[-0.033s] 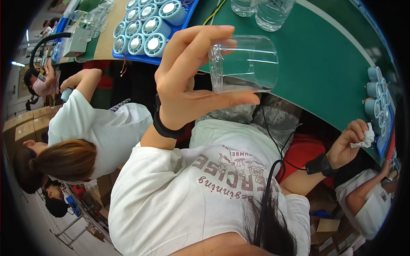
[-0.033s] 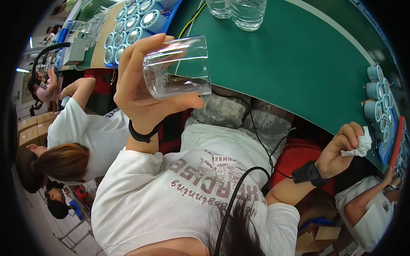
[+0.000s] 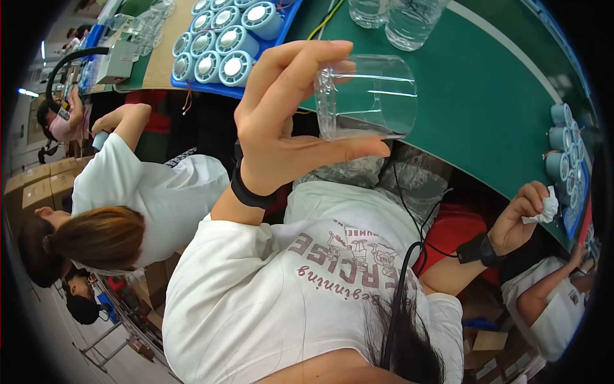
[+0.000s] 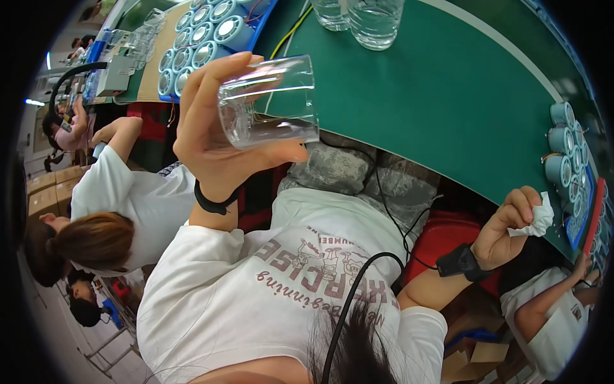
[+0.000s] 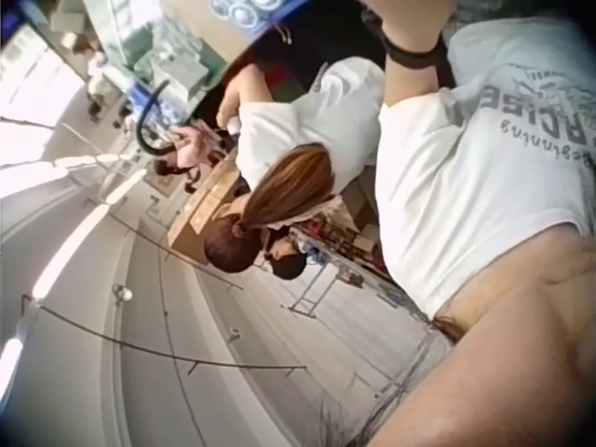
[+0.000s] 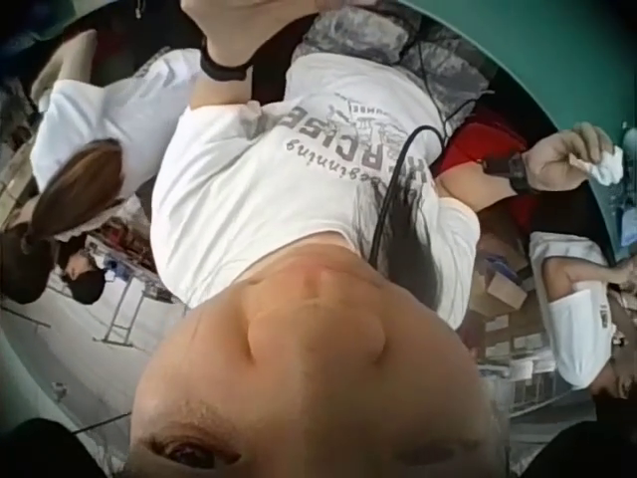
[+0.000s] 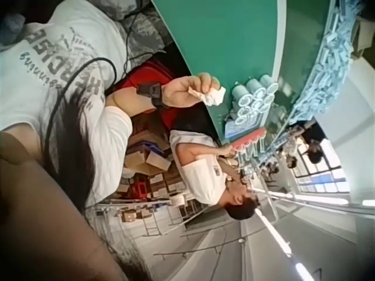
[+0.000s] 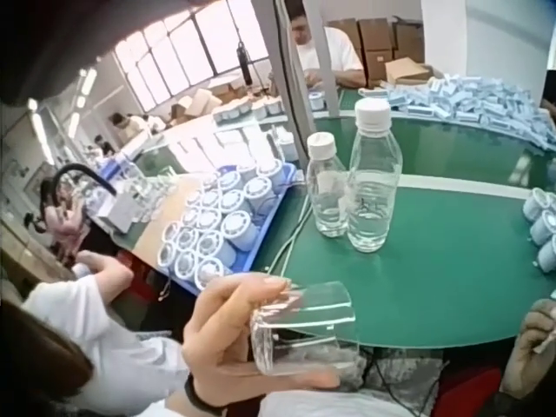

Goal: The person wipes a motor with a cloth, inserts it into a plastic cup, and wipes the exterior before placing the assembly on a tray.

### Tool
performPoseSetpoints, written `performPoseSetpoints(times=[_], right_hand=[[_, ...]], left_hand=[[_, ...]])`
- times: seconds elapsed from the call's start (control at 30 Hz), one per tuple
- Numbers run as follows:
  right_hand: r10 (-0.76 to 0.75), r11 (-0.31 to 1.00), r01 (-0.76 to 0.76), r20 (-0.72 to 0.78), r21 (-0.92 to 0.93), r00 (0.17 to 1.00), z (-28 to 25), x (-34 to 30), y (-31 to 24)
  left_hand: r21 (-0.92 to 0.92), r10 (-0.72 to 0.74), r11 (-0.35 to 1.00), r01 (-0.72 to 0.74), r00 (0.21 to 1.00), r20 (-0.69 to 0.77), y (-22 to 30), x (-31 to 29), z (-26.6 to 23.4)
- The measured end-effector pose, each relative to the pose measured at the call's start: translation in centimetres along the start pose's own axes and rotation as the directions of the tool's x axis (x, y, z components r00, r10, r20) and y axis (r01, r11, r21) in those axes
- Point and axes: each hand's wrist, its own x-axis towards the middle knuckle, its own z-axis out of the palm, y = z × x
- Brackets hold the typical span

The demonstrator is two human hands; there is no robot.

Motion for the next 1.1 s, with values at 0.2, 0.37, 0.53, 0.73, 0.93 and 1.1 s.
performPoseSetpoints(times=[0.2, 0.37, 0.53, 0.73, 0.93, 1.1], right_hand=[[-0.009, 0.987, 0.007, -0.011, -0.163, 1.0, -0.7, -0.5, -2.5], [-0.091, 0.551, 0.022, -0.034, -0.834, 0.995, -0.7, -0.6, -1.1], [0.337, 0.274, -0.106, -0.008, -0.956, 0.941, 2.2, 1.3, 11.2], [0.43, 0.504, -0.268, -0.031, -0.821, 0.902, 1.6, 0.9, 14.9], [0.463, 0.468, -0.131, 0.116, -0.874, 0.879, 0.4, 1.2, 14.6], [0.469, 0.416, 0.027, 0.24, -0.909, 0.85, 0.5, 1.7, 14.2]], left_hand=[[0.027, 0.089, 0.996, -0.088, 0.996, -0.026, 0.8, -0.2, -0.1], [-0.04, 0.037, 0.999, -0.035, 0.999, 0.037, 2.4, 0.0, 0.3], [-0.169, -0.01, 0.985, 0.039, 0.986, 0.169, 3.6, -0.3, 2.1], [-0.128, 0.101, 0.988, -0.091, 0.992, 0.077, 2.5, -1.0, 3.7], [-0.165, 0.103, 0.983, -0.085, 0.989, 0.102, 2.6, -1.2, 3.7], [-0.183, 0.057, 0.983, -0.031, 0.989, 0.136, 2.5, -1.4, 3.5]])
